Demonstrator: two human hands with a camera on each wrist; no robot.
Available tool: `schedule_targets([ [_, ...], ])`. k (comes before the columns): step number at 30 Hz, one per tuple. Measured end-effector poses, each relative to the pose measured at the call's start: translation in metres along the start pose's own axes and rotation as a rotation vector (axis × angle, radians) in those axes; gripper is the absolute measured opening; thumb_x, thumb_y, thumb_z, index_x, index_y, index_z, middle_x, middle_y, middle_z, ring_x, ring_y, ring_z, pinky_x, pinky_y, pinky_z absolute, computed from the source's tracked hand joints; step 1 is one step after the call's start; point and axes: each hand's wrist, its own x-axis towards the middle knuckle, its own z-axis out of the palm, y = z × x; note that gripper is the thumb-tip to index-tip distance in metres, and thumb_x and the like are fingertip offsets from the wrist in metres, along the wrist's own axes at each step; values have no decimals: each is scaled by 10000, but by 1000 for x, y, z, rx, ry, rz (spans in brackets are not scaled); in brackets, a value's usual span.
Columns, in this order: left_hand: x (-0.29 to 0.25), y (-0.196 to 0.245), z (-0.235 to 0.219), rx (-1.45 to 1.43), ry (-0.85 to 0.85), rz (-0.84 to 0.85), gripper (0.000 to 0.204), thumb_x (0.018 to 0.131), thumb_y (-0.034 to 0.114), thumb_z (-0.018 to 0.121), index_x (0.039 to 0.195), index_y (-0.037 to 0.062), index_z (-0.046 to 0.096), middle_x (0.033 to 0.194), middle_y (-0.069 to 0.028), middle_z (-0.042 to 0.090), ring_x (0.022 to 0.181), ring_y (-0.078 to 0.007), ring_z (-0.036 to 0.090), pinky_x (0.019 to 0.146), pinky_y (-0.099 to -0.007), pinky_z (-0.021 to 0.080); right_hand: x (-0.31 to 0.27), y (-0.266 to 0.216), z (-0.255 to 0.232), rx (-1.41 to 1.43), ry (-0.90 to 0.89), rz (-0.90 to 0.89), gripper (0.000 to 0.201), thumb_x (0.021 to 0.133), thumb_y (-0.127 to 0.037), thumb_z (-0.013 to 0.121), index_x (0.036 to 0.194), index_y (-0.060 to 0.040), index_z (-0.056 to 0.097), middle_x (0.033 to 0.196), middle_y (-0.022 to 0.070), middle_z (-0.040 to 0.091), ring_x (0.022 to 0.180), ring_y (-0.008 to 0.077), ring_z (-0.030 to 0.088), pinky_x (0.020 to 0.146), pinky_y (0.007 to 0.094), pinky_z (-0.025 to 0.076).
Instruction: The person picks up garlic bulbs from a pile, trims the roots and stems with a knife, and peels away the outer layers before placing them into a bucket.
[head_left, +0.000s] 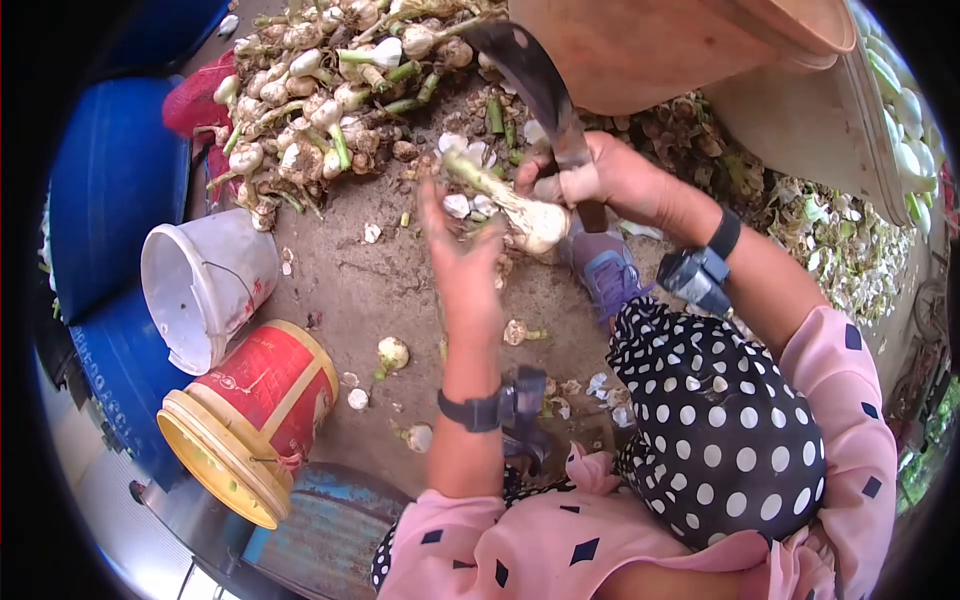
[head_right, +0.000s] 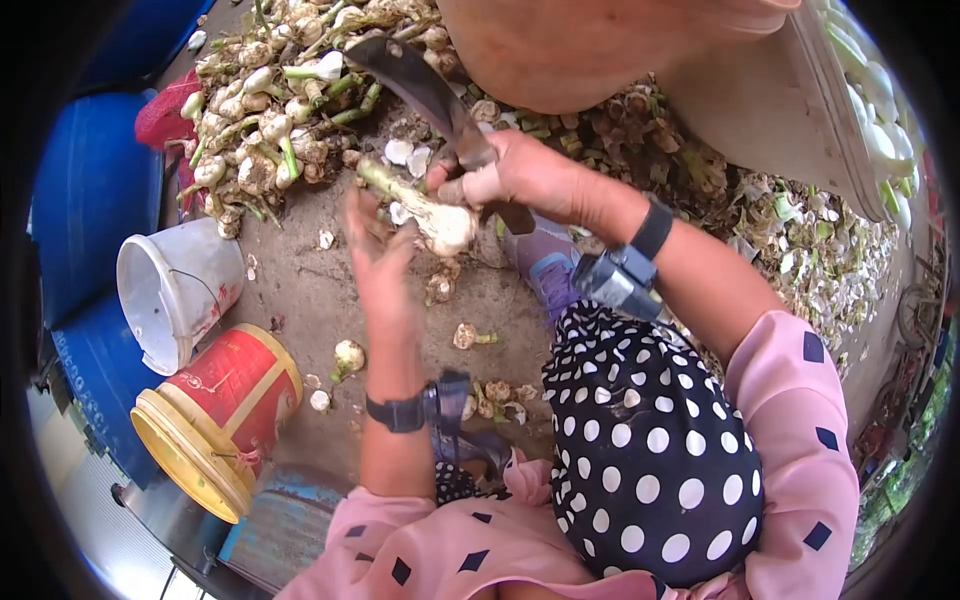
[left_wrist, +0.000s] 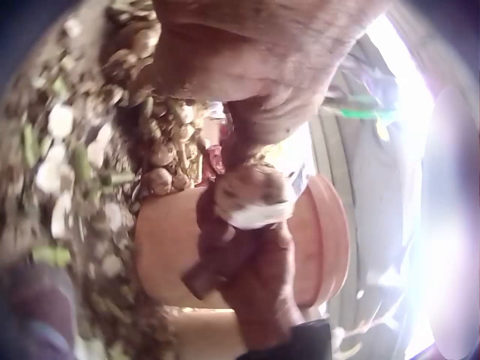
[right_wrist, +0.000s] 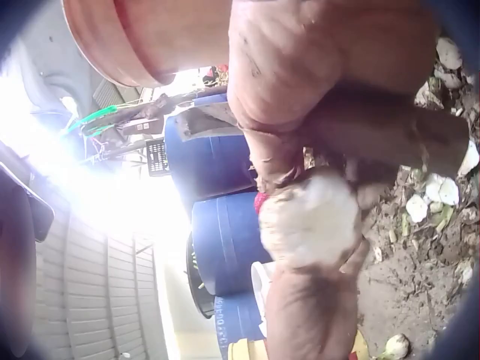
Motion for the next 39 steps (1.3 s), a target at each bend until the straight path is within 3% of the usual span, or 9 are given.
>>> schedule_targets([
  [1, -9, 10, 0, -561, -32, -338, 510, 893, 85, 534, 1366, -7, 368, 1193, -131, 536, 1042, -191, 570, 818, -317, 508, 1, 0, 3, -38, 36, 8, 226, 828, -115, 679, 1028, -18, 637, 939, 26, 656, 882, 106, 591, 816, 258, 469],
  [4, -19, -4, -4, -649, -233, -468, 335, 950, 122, 422, 1259, -5, 418, 1094, -132, 588, 858, -199, 618, 661, -336, 556, -3, 6, 22, -363, 10, -82, 184, 784, -58, 670, 960, -13, 640, 903, 29, 662, 850, 87, 585, 779, 264, 473],
  [10, -11, -10, -26, -207, -134, -448, 284, 854, 126, 583, 1093, -25, 614, 906, -34, 647, 774, -95, 603, 623, -227, 485, 8, 12, 5, -1095, 159, -354, 354, 663, -141, 627, 1009, -70, 647, 797, 190, 640, 760, 345, 633, 699, 421, 507],
  [14, 16, 1, -116, 225, -459, -300, 411, 805, 209, 675, 1160, 10, 616, 1031, -65, 665, 922, -167, 629, 826, -289, 487, -8, 57, -46, -1093, 213, 2, 382, 666, -199, 622, 1026, -81, 665, 847, 198, 650, 818, 368, 628, 750, 432, 500],
  [16, 41, -14, -176, 874, -1145, -396, 476, 788, 258, 697, 1191, 24, 605, 1139, -146, 638, 1066, -255, 595, 932, -359, 446, -18, 54, -43, -949, 220, 30, 313, 677, -201, 654, 952, -50, 666, 849, 174, 656, 784, 320, 637, 733, 401, 492],
  [24, 274, 21, -263, 1229, 322, 437, 707, 741, 286, 724, 1310, -31, 451, 1271, -243, 533, 1160, -342, 530, 982, -390, 406, 0, 40, -26, -950, 202, 139, 249, 699, -154, 684, 916, -38, 646, 811, 150, 650, 748, 298, 632, 692, 365, 491],
  [30, 312, -8, -232, 916, 317, 213, 489, 715, 85, 623, 1190, 19, 529, 1116, -164, 637, 1044, -297, 600, 916, -363, 432, -1, 30, -24, -930, 254, 168, 240, 685, -139, 679, 903, -46, 643, 809, 147, 651, 762, 299, 638, 697, 371, 492],
  [36, 109, -10, -117, 17, -11, 96, 569, 692, -20, 514, 1257, -45, 449, 1101, -112, 591, 992, -200, 577, 869, -296, 459, 10, 9, 6, -1128, 211, -285, 383, 612, -34, 617, 992, -76, 624, 774, 172, 627, 724, 354, 627, 642, 433, 512],
  [39, 38, -40, -87, 256, -100, 114, 491, 728, -6, 583, 1212, -42, 505, 1128, -115, 581, 1011, -195, 563, 870, -309, 456, 10, -11, 33, -1232, 213, -466, 316, 617, -41, 599, 927, -103, 597, 749, 88, 630, 674, 308, 631, 570, 411, 507],
])
